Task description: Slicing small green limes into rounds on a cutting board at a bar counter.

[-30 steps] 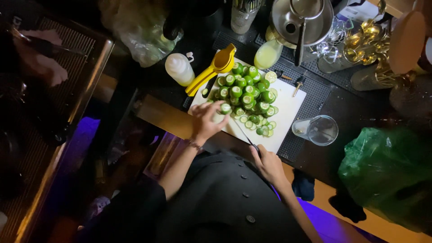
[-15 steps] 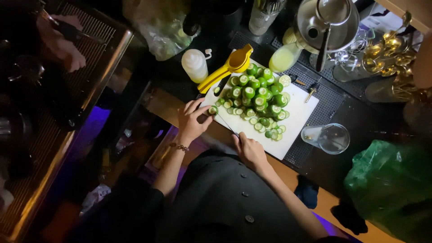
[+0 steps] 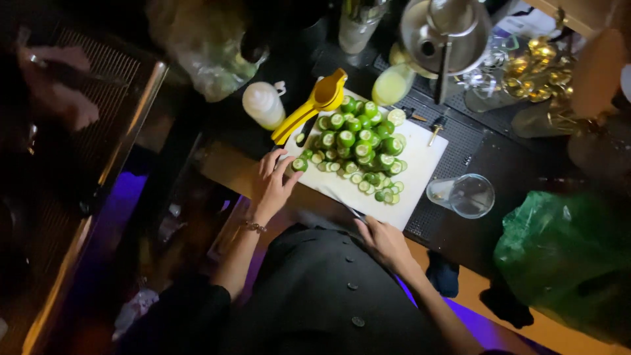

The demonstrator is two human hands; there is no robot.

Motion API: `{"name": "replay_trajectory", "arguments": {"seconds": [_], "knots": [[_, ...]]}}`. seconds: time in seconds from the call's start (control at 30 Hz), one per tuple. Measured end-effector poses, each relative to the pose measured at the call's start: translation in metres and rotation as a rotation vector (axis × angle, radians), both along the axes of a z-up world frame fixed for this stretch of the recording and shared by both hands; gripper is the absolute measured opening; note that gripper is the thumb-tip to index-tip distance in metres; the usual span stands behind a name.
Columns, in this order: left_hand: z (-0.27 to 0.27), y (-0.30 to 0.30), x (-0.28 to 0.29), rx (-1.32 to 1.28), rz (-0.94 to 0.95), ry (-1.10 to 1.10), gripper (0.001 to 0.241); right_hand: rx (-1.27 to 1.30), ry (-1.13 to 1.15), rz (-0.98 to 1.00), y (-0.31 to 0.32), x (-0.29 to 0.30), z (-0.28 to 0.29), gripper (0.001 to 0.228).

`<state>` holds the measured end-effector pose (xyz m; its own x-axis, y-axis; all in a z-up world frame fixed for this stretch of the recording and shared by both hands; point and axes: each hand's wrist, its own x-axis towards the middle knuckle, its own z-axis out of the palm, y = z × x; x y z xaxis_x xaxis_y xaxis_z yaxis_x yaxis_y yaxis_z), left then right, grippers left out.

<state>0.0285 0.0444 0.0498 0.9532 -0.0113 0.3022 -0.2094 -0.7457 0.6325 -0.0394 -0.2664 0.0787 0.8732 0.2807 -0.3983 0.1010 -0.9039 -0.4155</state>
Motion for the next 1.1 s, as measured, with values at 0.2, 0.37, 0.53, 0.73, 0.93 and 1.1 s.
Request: {"name": "replay_trajectory", "arguments": {"seconds": [0.2,0.37,0.53,0.73,0.93,1.1], "knots": [[0.049,-0.088,0.086,-0.132,-0.24,-0.07,0.04,0.133,0.056,-0.361,-0.034,-0.038,0.01,0.036],[0.029,-0.139,0.149,0.066,-0.344,0.012,0.042,0.173,0.012,-0.475,-0.033,-0.046,0.002,0.032],[0.057,-0.125,0.151,0.013,-0.248,0.077,0.02,0.21,-0.016,-0.545,-0.037,-0.055,-0.011,0.032],[0.0,-0.034,0.102,0.105,0.053,0.096,0.028,0.209,0.033,-0.595,-0.047,-0.064,-0.024,0.029],[-0.009,-0.015,0.1,0.373,-0.227,0.172,0.014,0.2,0.022,-0.515,-0.047,-0.069,-0.02,0.028],[0.002,-0.03,0.094,0.148,-0.259,0.111,0.017,0.281,-0.132,-0.461,-0.045,-0.096,0.013,0.027]]}}
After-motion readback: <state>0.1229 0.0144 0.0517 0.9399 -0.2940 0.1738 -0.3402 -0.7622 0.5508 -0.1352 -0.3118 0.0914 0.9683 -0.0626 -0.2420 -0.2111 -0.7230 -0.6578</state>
